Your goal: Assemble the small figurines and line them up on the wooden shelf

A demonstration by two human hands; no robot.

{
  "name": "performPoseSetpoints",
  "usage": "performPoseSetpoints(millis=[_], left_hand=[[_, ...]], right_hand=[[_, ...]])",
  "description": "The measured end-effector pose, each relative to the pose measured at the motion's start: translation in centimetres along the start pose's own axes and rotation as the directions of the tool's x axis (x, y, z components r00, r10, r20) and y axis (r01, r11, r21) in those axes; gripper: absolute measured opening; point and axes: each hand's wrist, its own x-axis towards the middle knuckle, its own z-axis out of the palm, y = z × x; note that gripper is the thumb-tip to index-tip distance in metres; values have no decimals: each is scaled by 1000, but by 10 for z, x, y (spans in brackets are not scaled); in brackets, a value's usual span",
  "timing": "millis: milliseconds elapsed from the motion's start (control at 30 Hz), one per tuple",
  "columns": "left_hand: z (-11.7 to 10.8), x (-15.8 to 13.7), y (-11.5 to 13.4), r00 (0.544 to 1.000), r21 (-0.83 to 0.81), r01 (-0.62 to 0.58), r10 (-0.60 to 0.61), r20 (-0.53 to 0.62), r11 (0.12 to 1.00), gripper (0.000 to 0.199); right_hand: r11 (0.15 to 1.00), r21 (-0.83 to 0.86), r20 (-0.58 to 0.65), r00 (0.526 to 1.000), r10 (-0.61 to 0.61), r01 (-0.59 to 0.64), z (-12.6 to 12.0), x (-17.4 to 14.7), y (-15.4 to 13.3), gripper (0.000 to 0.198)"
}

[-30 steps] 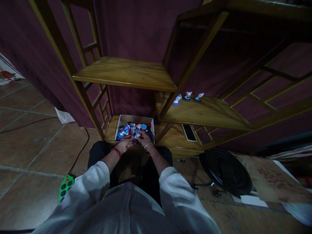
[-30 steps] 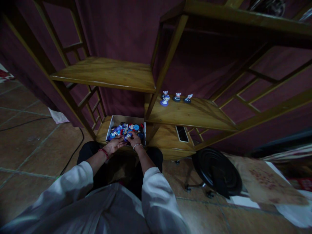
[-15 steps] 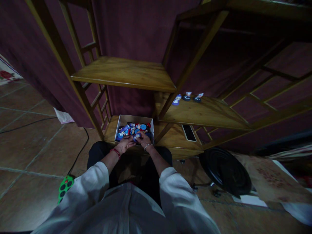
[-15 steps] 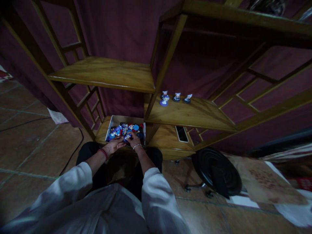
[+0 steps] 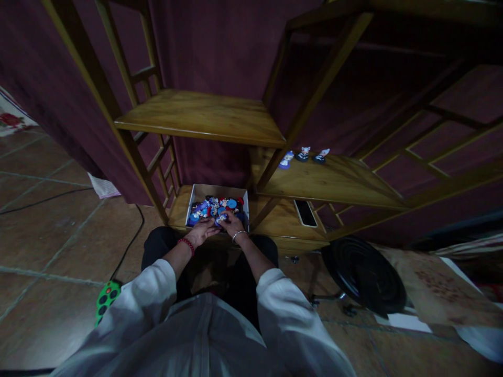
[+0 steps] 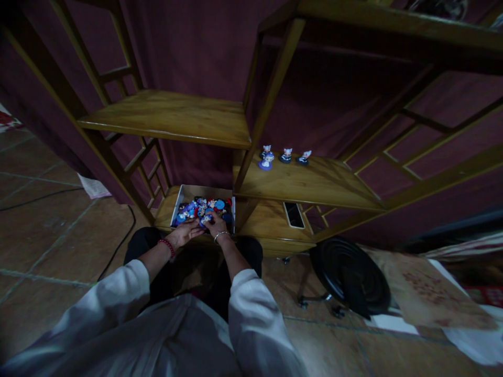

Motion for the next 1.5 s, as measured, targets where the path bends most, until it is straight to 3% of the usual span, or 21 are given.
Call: performPoseSetpoints(millis=[500, 1300, 1500], left_hand=[[0, -2, -1, 1000, -44, -16, 15, -5, 999, 12], [1, -2, -4, 997, -166, -79, 81, 2, 983, 23], [3, -3, -3, 997, -158, -73, 74, 4, 985, 24]], right_hand=[[988, -146, -84, 996, 41, -53, 7, 0, 1, 29], [986, -153, -127, 991, 45, -64, 10, -2, -6, 27], [981, -193, -133, 991, -2, -24, 11, -3, -6, 26]])
